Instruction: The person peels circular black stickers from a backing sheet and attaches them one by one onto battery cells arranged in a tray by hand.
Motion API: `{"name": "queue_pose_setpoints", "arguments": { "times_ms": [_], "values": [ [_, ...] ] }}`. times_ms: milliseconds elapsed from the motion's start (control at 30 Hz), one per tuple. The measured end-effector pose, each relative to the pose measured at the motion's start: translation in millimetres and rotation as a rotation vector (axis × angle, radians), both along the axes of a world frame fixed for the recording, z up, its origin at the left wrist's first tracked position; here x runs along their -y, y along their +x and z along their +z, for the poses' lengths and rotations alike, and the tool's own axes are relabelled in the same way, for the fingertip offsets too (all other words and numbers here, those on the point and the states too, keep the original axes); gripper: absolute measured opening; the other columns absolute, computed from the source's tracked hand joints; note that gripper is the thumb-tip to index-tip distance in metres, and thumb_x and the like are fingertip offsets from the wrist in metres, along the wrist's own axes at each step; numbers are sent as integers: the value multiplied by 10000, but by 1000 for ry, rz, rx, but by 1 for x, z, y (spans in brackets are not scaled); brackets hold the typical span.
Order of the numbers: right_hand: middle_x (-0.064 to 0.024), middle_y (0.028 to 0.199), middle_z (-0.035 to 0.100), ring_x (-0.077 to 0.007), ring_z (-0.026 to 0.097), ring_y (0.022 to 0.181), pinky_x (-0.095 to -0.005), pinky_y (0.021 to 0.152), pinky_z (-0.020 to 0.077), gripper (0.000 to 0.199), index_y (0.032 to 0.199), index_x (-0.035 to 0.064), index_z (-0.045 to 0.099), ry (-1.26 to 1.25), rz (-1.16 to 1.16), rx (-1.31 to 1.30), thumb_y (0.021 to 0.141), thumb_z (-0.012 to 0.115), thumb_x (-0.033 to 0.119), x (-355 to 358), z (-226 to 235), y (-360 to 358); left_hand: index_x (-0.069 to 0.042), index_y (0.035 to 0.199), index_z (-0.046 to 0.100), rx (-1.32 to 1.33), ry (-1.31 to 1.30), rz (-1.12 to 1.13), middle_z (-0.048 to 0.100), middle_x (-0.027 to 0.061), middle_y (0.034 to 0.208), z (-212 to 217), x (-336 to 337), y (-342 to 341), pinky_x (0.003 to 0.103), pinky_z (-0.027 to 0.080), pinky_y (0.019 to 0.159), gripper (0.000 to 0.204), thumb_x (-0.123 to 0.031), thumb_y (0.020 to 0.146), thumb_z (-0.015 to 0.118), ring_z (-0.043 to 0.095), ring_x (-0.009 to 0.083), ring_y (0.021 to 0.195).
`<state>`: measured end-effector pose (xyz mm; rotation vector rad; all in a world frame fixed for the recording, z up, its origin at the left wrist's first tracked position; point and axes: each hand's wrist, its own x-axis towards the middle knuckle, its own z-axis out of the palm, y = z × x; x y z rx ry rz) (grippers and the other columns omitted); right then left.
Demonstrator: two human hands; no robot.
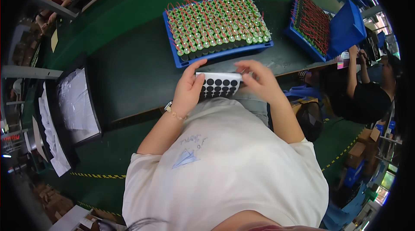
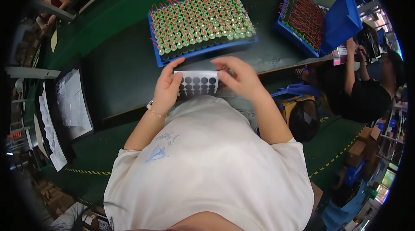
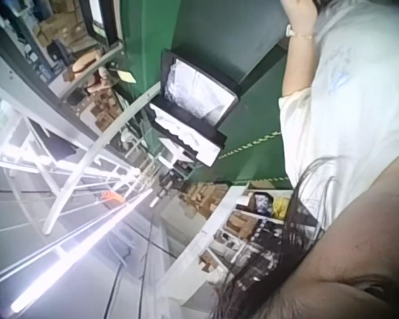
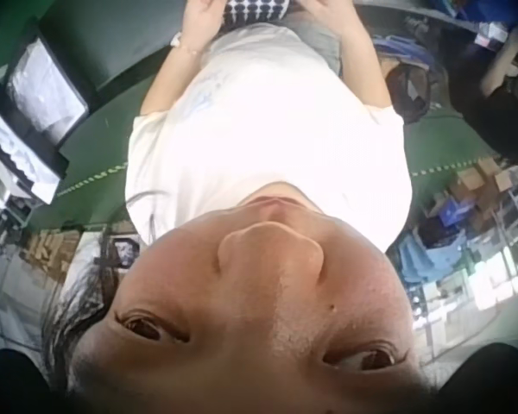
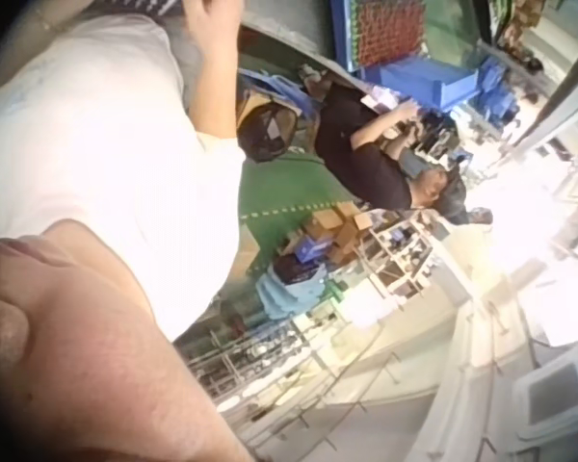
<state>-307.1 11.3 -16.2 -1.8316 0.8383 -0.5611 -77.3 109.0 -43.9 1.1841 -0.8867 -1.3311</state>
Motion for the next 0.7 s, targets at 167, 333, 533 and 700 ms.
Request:
{"name": "queue_pose_setpoints", "arguments": {
  "times_ms": [167,333,533,700],
  "values": [
    [-108,1168,577,-201,577,1020,-311,843,484,404,1237,27,567,-99,36,252,872,648,181,-52,-7,10,-41,1246,560,233,-111,59,635,19,987,3,-32,-12,206,469,762,268,-71,998,463,574,62,851],
    [-111,1108,565,-229,588,969,-303,796,489,402,1166,62,624,-372,68,178,776,719,77,-68,-12,15,-32,1157,604,422,-51,-29,658,26,1007,17,-61,-19,240,497,653,278,-121,899,656,593,70,719],
    [-69,992,567,-197,583,837,-285,656,488,359,1107,120,686,-407,109,58,770,713,-1,-88,-17,28,-32,1042,607,887,-98,-52,679,120,813,11,-82,0,314,506,603,262,-196,855,689,646,211,633],
    [-56,929,583,-205,579,754,-306,627,484,411,1130,161,697,-605,108,32,743,757,34,-98,-14,43,-24,957,580,900,-42,-75,672,128,758,10,-89,15,337,504,603,266,-252,858,674,657,241,634]
  ]
}}
